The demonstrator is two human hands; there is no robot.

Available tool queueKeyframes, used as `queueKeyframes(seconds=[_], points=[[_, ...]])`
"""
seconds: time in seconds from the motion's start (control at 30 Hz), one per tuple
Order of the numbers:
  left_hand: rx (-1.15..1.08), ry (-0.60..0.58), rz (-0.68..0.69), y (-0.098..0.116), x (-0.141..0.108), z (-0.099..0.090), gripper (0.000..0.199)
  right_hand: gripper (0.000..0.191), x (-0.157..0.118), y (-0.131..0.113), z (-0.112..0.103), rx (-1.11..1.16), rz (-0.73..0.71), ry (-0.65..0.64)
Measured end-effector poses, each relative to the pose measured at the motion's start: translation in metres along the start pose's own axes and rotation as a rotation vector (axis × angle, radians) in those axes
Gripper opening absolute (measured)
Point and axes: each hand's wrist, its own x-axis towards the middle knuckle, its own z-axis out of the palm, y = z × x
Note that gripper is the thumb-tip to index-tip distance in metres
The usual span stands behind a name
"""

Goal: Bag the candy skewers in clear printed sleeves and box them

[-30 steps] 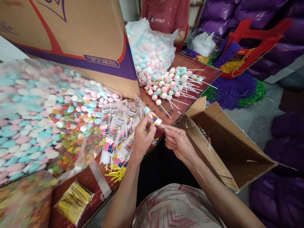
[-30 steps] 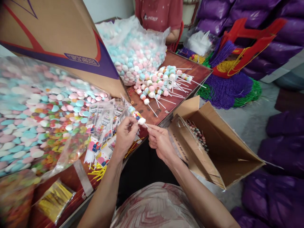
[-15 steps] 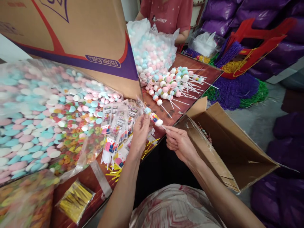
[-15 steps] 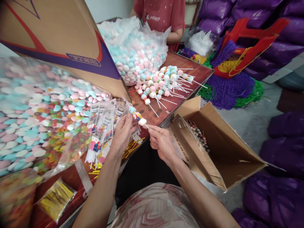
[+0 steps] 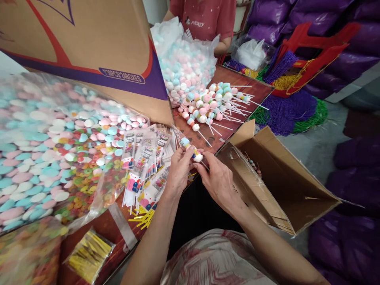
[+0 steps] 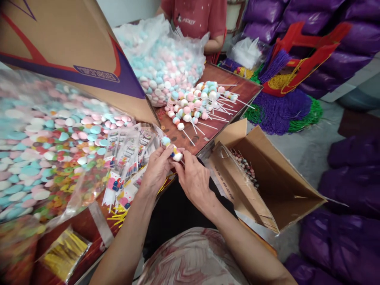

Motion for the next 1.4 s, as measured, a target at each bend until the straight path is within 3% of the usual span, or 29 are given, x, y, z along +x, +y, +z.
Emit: queueKeyframes(seconds=[0.37, 0.57, 0.7, 0.87, 1.03, 1.23, 1.4], points=[[-0.028, -0.021, -0.031, -0.002, -0.001, -0.002, 0.031, 0.021, 0.007, 0.001, 0.006, 0.126, -0.022, 0.012], [0.013, -0.062, 0.021, -0.007, -0.001, -0.003, 0.031, 0.024, 0.008, 0.000, 0.015, -0.053, -0.027, 0.033], [0.015, -0.026, 0.073, -0.014, 0.001, -0.003, 0.028, 0.030, 0.010, -0.003, 0.026, -0.121, -0.032, 0.049], [-0.210, -0.077, 0.058, -0.010, 0.002, -0.004, 0.021, 0.031, 0.009, 0.000, 0.020, 0.155, -0.073, 0.016], [-0.354, -0.100, 0.019, 0.001, 0.004, -0.008, 0.016, 0.027, 0.002, 0.007, 0.007, 0.520, 0.012, -0.033], [-0.365, -0.113, 0.027, -0.001, 0.004, -0.005, 0.019, 0.032, -0.005, 0.009, 0.020, 0.423, -0.235, 0.136], [-0.364, -0.094, -0.007, -0.006, 0.001, -0.001, 0.015, 0.037, -0.006, 0.017, 0.032, 0.177, -0.392, 0.127]])
